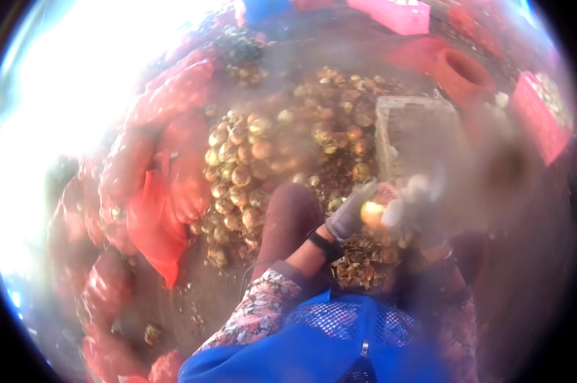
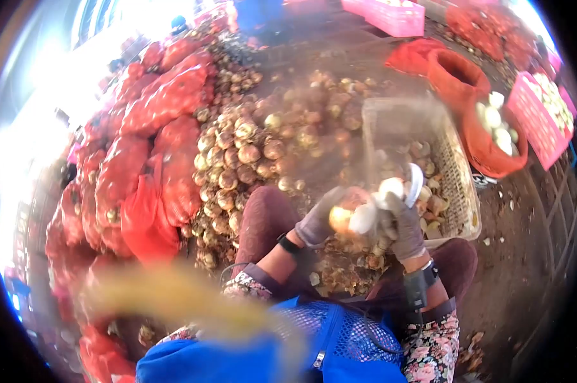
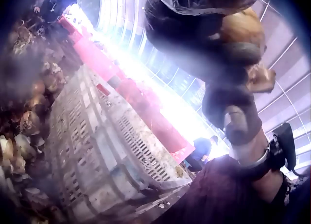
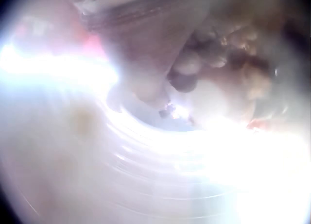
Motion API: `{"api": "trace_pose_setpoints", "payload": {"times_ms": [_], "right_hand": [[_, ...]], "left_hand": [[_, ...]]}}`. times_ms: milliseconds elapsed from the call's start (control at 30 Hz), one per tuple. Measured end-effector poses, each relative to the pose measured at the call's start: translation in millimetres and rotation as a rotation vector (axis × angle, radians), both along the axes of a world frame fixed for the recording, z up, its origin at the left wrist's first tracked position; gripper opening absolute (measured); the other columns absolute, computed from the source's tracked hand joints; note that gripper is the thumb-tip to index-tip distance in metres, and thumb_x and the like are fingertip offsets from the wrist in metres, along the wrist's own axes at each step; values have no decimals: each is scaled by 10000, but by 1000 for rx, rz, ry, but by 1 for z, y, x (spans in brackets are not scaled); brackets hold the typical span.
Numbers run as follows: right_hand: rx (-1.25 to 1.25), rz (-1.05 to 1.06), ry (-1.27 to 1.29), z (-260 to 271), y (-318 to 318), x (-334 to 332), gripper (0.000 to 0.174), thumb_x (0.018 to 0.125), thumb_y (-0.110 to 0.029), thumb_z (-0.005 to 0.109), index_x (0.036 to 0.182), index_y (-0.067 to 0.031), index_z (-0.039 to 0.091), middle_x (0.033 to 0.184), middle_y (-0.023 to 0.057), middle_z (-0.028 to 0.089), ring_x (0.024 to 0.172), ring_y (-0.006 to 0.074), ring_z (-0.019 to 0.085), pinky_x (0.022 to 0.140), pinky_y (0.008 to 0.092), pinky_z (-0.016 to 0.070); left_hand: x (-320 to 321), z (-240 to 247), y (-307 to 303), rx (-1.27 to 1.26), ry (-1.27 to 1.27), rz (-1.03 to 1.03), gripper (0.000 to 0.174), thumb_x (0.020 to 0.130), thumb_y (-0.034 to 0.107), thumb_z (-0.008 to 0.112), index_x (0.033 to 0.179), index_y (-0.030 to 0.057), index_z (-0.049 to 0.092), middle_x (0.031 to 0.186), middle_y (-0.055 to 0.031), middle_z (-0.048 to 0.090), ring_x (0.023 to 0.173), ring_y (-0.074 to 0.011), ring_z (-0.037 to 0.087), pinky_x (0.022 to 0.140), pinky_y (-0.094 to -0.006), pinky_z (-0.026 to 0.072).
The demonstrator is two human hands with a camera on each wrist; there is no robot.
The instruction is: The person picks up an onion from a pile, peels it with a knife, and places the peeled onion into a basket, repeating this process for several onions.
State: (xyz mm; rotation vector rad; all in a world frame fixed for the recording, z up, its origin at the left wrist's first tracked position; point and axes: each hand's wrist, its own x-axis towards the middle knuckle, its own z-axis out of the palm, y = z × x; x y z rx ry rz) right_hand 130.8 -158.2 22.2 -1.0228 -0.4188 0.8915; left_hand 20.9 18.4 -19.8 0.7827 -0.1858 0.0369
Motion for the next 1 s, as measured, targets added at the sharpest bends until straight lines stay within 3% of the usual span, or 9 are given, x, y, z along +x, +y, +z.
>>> {"api": "trace_pose_setpoints", "payload": {"times_ms": [67,333,400,500,600,667,700,800,1000], "right_hand": [[13,-12,243,25,5,-10,258,979,-339,589,838,-128,542,565,-56,451,348,46,284,336,214,240],[-43,12,173,33,14,-28,242,986,-368,573,906,-142,540,508,-80,383,350,38,248,339,229,205],[-71,-73,236,33,16,-21,319,988,-384,567,748,-179,518,495,-92,350,354,45,231,351,224,208],[62,-215,469,-20,0,39,382,973,-421,583,663,-219,490,506,-102,323,394,56,259,370,223,226],[107,-346,621,-58,-14,73,326,984,-448,539,820,-167,552,538,-75,358,423,61,330,381,222,286],[14,-193,449,-37,-7,41,307,988,-441,527,904,-147,560,565,-61,395,427,62,356,383,224,304],[-34,-93,353,-25,-2,18,306,991,-437,521,946,-137,564,579,-53,413,429,63,368,383,225,313],[-137,147,129,-1,9,-27,335,997,-426,502,1071,-108,575,620,-31,469,435,66,406,385,229,341],[-241,-50,-105,13,11,-24,362,985,-389,540,1126,-68,631,674,-18,531,439,67,451,381,240,365]], "left_hand": [[19,-21,-14,-254,99,183,509,1017,423,469,1284,-7,530,1205,-88,617,1078,-142,601,925,-268,491],[3,11,-28,-155,128,332,516,931,473,612,1234,61,546,1126,-68,615,1016,-152,605,840,-312,522],[-1,12,-30,222,-110,616,497,949,470,582,1232,63,545,1137,-68,611,1027,-170,608,854,-326,528],[14,-23,-15,-428,-203,283,504,985,495,498,1256,70,536,1176,-81,605,1069,-218,612,939,-369,524],[-2,13,-9,-290,79,518,584,948,595,511,1248,95,543,1173,-89,608,1032,-238,621,912,-392,544],[4,-19,4,-470,-22,308,684,885,677,548,1256,103,541,1153,-96,619,1010,-250,623,889,-392,552],[6,0,-8,-380,150,562,764,833,734,566,1258,99,541,1126,-104,633,1008,-257,624,873,-391,555],[5,11,-22,-187,152,611,741,863,689,575,1280,78,527,1163,-94,622,1046,-242,617,911,-385,529],[8,39,-22,362,38,598,726,845,509,718,1341,52,447,1184,-108,609,1094,-225,602,940,-375,522]]}}
